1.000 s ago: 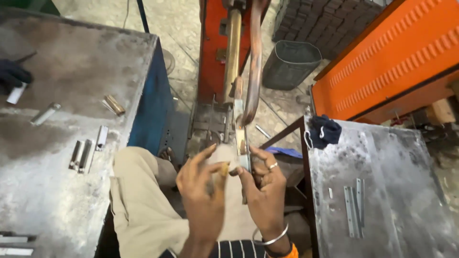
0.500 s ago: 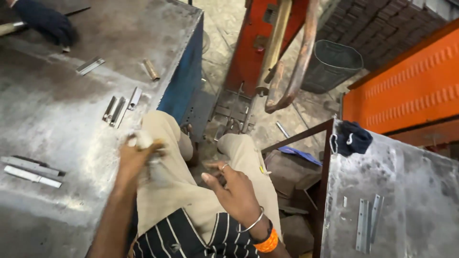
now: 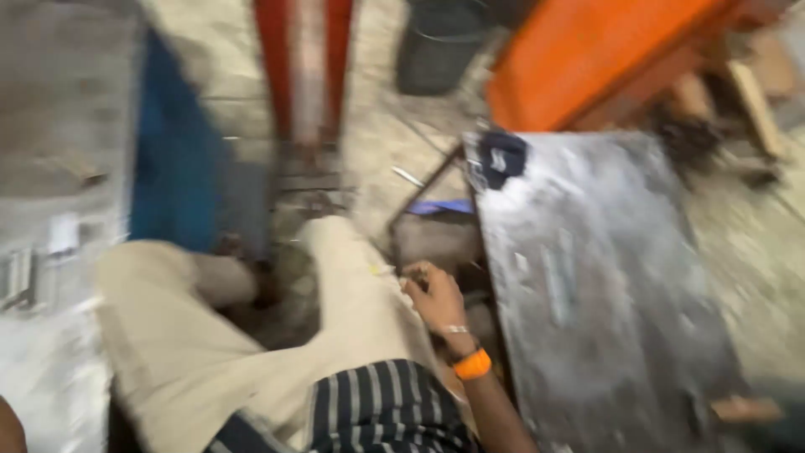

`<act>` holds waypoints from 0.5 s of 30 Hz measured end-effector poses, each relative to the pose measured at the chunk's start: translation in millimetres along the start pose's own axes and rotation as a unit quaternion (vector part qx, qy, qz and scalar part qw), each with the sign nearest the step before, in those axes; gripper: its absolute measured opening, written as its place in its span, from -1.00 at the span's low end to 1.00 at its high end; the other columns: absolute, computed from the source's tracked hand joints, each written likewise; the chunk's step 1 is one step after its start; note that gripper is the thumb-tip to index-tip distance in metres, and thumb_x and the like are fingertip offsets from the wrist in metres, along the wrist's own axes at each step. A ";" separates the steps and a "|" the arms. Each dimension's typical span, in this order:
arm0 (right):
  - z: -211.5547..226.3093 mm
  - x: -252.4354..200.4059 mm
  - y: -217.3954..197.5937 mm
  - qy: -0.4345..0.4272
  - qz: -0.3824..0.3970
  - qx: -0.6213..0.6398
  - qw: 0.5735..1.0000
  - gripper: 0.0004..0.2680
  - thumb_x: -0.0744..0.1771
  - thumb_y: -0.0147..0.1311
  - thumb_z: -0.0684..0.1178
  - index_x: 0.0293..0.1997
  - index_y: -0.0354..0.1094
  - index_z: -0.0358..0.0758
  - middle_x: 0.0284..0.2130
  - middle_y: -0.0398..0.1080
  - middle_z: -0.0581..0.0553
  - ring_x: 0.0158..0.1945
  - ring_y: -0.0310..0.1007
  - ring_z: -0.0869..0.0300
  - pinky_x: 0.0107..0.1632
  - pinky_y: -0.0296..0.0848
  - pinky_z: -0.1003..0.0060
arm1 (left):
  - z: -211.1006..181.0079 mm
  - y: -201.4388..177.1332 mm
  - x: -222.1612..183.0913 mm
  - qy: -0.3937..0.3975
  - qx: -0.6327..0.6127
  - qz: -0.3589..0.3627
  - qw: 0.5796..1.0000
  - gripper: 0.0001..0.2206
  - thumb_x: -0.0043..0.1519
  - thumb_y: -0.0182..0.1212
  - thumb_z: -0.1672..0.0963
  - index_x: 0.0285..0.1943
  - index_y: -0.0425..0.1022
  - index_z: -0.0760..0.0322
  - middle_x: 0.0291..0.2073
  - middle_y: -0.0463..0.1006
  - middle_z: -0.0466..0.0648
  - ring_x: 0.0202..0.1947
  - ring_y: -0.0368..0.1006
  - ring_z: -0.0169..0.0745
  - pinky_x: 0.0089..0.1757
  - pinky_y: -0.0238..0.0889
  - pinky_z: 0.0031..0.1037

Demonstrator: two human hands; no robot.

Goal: Positioning small metal components and using a spot welder to join them together.

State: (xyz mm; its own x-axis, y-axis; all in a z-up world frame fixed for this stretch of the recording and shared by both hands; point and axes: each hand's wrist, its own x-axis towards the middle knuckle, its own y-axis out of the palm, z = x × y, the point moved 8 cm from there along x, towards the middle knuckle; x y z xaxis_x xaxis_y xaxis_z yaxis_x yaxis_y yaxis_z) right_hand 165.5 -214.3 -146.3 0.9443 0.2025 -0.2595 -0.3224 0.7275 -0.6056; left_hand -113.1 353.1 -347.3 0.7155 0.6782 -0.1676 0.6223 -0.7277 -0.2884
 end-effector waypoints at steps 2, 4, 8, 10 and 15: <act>-64.8 10.8 -38.4 0.042 -0.075 -0.017 0.996 -0.85 0.30 0.18 -0.09 -0.12 0.49 -0.30 -0.40 0.59 -0.12 -0.49 0.57 0.18 -0.33 0.49 0.27 | -9.0 81.8 3.7 0.029 -0.032 0.058 0.997 -0.38 0.23 0.38 0.20 0.43 0.14 0.45 0.01 0.49 0.22 -0.17 0.45 -0.16 -0.16 0.32 -0.36; -142.3 22.3 -71.6 0.075 -0.138 -0.030 0.987 -0.87 0.31 0.19 -0.09 -0.17 0.51 -0.31 -0.38 0.58 -0.13 -0.48 0.57 0.16 -0.31 0.50 0.27 | -39.4 147.1 -3.5 0.058 -0.061 0.102 0.991 -0.41 0.24 0.37 0.21 0.41 0.16 0.45 0.04 0.47 0.20 -0.15 0.43 -0.18 -0.12 0.32 -0.38; -221.4 3.5 -162.8 0.096 -0.401 -0.122 0.903 -0.87 0.27 0.27 -0.04 -0.20 0.55 -0.22 -0.34 0.57 -0.15 -0.25 0.57 0.03 -0.18 0.48 0.11 | -182.4 257.6 -64.6 0.102 -0.113 0.157 0.976 -0.47 0.26 0.33 0.22 0.38 0.21 0.46 0.12 0.42 0.18 -0.11 0.38 -0.21 -0.02 0.32 -0.41; -227.8 -14.2 -189.4 0.147 -0.476 -0.168 0.851 -0.83 0.23 0.31 -0.02 -0.18 0.54 -0.18 -0.30 0.55 -0.14 -0.20 0.54 -0.04 -0.15 0.44 0.04 | -277.6 290.1 -99.8 0.111 -0.122 0.171 0.971 -0.49 0.27 0.33 0.23 0.37 0.22 0.47 0.13 0.41 0.17 -0.10 0.37 -0.22 0.00 0.32 -0.42; -265.1 -19.9 -190.9 0.163 -0.491 -0.345 0.783 -0.80 0.12 0.40 0.03 -0.35 0.53 -0.14 -0.35 0.54 -0.13 -0.20 0.53 -0.10 -0.13 0.41 -0.07 | -354.0 346.8 -166.7 0.126 0.082 0.248 0.957 -0.43 0.17 0.32 0.19 0.38 0.24 0.37 0.15 0.56 0.07 -0.05 0.57 -0.20 -0.07 0.40 -0.38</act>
State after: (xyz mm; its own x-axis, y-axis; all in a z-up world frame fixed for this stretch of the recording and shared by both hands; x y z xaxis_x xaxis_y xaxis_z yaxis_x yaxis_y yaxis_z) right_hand 190.7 -531.0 -224.9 0.7284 -0.4928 0.4759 0.4829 -0.1234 -0.8669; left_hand 95.9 -48.5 -85.7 0.9766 0.1930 -0.0950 0.1438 -0.9141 -0.3792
